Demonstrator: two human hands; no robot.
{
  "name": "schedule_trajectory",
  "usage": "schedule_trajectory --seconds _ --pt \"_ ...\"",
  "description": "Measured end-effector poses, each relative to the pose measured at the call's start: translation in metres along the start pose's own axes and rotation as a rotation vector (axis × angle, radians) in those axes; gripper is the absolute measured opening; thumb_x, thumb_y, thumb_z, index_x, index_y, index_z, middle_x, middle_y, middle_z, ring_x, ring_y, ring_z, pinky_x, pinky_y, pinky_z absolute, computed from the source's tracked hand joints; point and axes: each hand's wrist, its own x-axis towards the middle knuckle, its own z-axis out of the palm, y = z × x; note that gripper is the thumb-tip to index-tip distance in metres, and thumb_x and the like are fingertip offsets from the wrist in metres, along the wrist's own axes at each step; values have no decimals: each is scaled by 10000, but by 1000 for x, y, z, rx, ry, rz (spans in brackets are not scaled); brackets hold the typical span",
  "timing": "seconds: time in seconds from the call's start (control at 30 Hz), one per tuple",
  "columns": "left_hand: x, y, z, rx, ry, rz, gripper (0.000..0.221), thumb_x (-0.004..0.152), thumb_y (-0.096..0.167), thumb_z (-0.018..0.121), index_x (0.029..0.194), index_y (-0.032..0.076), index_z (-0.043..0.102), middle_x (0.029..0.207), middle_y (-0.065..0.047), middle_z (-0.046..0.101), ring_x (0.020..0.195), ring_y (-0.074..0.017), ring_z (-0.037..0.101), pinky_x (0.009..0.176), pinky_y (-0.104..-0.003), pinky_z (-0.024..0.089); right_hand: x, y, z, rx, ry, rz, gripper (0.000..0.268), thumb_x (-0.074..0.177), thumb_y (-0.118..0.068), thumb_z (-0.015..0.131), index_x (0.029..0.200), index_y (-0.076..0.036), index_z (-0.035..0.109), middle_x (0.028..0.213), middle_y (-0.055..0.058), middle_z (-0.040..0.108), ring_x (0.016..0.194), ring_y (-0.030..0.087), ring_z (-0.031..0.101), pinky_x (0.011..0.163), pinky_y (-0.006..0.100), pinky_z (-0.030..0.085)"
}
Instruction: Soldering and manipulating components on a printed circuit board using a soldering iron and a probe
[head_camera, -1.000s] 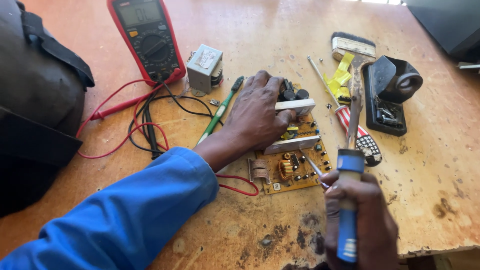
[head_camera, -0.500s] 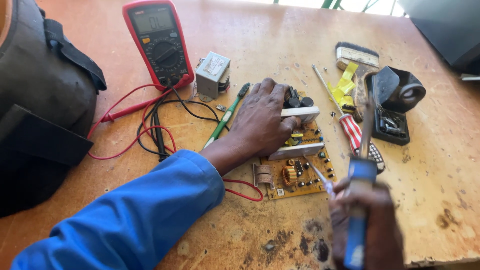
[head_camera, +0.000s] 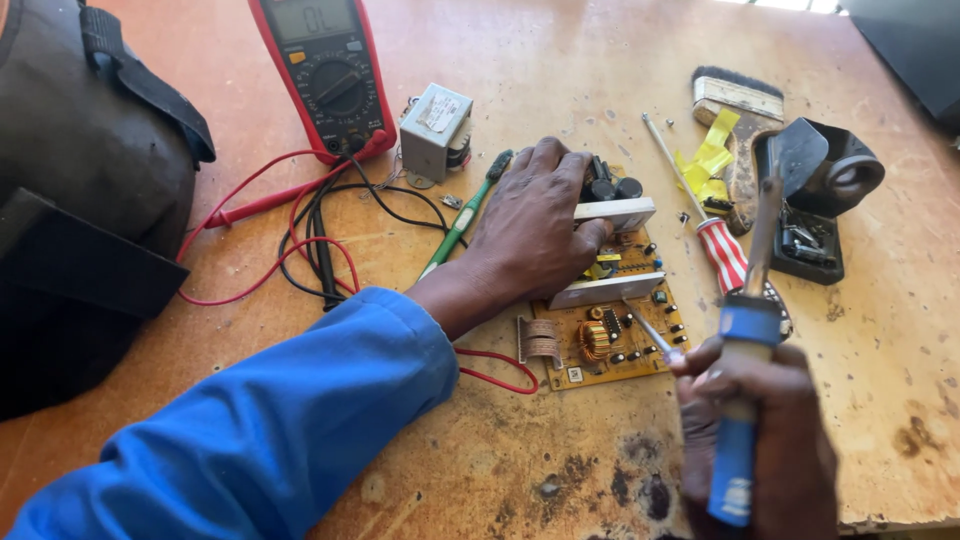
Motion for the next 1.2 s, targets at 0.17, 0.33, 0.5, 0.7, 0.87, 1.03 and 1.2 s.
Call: schedule_trajectory --seconds 0.17,0.33,0.5,0.7,0.87,1.03,1.2 --pt "3 0 1 4 25 6 426 793 395 689 1073 82 616 1124 -180 569 1027 -388 534 920 -507 438 29 -24 -14 -371 -165 -279 239 994 -35 659 1080 -109 449 1086 49 674 981 142 753 892 271 517" --pt "1 -1 1 -1 31 36 412 805 386 683 1070 80 606 1107 -181 568 1008 -388 535 912 -508 429 62 -32 -19 -277 -363 -205 251 925 39 619 1081 -87 468 1045 60 622 931 137 719 894 266 585" --pt "0 5 -1 -34 -39 0 484 828 407 705 1169 78 603 1168 -170 569 1078 -374 533 949 -489 428 74 -62 -12 -458 -348 -8 213 923 -74 672 1056 -167 533 1046 11 750 896 188 842 734 304 610" --pt "1 3 -5 -29 -65 -14 478 828 416 675 1169 89 605 1165 -175 566 1061 -383 538 947 -495 425 42 -21 -20 -323 -281 -234 222 954 -22 637 1071 -106 469 1031 64 694 993 156 757 948 295 530" --pt "1 3 -2 -36 -33 -4 446 816 414 661 1124 96 610 1141 -173 569 1047 -381 533 941 -491 418 20 -3 -23 -113 -198 -287 274 975 94 575 1106 -55 386 1047 166 641 1042 230 718 1029 341 551" --pt "-1 11 -10 46 -32 -85 501 811 504 672 1136 123 652 1149 -172 604 1033 -399 562 910 -505 431 6 -8 -20 -50 -85 -366 293 993 121 589 1125 -23 371 1025 219 604 954 267 724 970 351 610" --pt "-3 17 -11 54 2 -159 525 806 482 678 1143 81 639 1136 -194 610 1060 -398 563 931 -503 433 -2 -10 -18 8 -61 -371 313 1011 86 597 1137 -57 349 1045 221 573 955 264 724 935 320 628"
